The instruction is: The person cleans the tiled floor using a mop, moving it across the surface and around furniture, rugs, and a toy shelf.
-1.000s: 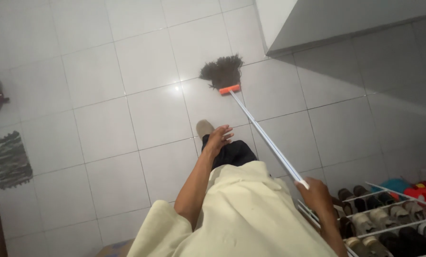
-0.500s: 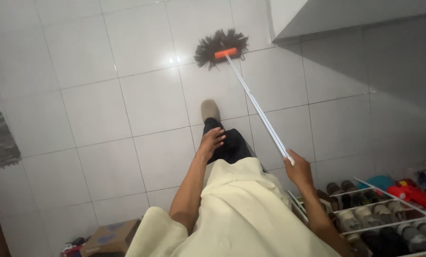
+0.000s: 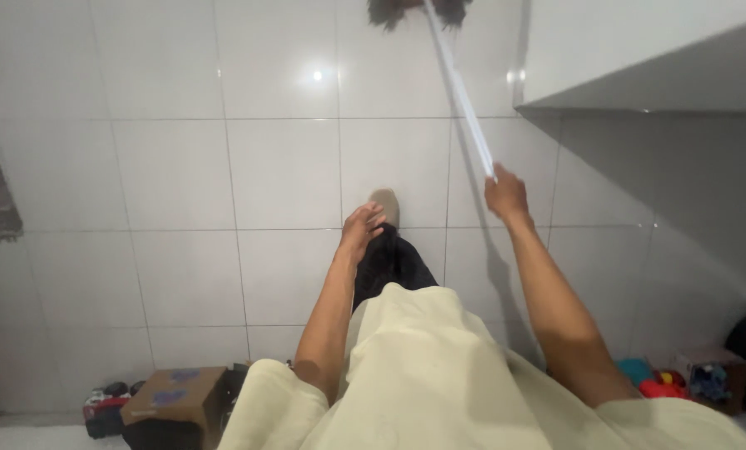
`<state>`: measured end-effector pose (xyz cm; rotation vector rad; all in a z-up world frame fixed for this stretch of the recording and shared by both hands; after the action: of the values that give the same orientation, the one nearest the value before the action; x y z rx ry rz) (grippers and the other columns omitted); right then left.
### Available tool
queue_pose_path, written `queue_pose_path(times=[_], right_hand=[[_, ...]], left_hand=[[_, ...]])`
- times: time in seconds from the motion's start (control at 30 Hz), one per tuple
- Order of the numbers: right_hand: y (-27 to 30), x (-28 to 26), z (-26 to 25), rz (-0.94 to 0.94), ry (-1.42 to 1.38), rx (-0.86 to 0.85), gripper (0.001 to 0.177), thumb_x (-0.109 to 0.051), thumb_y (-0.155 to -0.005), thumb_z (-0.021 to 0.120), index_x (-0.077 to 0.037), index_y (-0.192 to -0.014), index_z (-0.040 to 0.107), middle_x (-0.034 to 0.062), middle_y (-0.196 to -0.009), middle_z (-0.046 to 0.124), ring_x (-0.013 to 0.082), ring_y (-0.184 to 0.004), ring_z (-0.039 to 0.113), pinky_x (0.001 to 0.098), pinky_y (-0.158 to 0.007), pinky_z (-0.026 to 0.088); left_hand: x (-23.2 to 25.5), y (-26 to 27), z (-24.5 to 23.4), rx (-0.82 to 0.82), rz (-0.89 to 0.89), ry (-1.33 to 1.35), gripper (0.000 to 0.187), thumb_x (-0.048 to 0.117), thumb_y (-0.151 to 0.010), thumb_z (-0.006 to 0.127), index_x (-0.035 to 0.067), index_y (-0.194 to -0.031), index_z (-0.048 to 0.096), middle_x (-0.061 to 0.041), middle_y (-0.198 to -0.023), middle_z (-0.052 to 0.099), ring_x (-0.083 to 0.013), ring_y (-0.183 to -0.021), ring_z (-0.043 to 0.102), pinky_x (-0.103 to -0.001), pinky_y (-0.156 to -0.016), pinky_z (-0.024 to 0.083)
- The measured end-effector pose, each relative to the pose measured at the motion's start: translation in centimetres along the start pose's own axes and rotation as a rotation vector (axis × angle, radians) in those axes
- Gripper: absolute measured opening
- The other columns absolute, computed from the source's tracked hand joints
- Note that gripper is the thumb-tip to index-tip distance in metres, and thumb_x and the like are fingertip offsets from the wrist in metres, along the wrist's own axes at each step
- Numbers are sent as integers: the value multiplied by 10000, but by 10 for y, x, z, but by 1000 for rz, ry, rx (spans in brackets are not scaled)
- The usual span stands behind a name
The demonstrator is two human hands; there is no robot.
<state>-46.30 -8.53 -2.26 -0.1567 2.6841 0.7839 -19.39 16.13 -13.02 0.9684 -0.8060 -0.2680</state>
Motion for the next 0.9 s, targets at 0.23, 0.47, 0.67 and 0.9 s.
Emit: queue_pose_path(times=[0.23,0.47,0.67,0.9], right_hand=[[-107,-84,-41,71,-89,-38,330,-211,-1027,479,-13,-1271,581,226,-1055,696,358,-719,703,448,-542,607],[-129,-65,-40,46,7,-72,326,-230,-1070,459,-12,-1272,595,238,-1080,716,409,-771,747,451,-664,596],[-104,22,-17,-46,195,38,337,-300,-1036,526,-72,-1265,621,206,-1252,659,436,-1170,611,539,-977,503],[5,140,-12,87,120,-7,380,-309,-1028,484,-154,-1362,578,181,-1255,667,415,-1162,631,529,-980,521]], left_hand=[[38,-10,-6,26,36,54,484,306,-1010,514,52,-1421,532,-98,-1398,631,-227,-1188,641,-371,-905,519],[66,5,23,9,111,31,524,325,-992,528,37,-1431,521,-114,-1405,629,-235,-1183,646,-365,-924,536],[52,28,60,-90,260,42,582,371,-996,537,26,-1461,491,-132,-1445,605,-253,-1222,633,-365,-938,506],[-22,72,99,-128,298,41,617,370,-984,551,6,-1475,465,-156,-1456,590,-297,-1253,625,-416,-987,508]])
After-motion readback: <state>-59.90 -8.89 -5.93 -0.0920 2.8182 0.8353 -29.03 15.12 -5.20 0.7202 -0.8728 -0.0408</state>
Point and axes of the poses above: each hand's wrist, its own y-axis away from the middle knuckle, its own z-axis out of the palm, x = y × z, the point moved 7 cm from there along -y, towards the middle knuckle
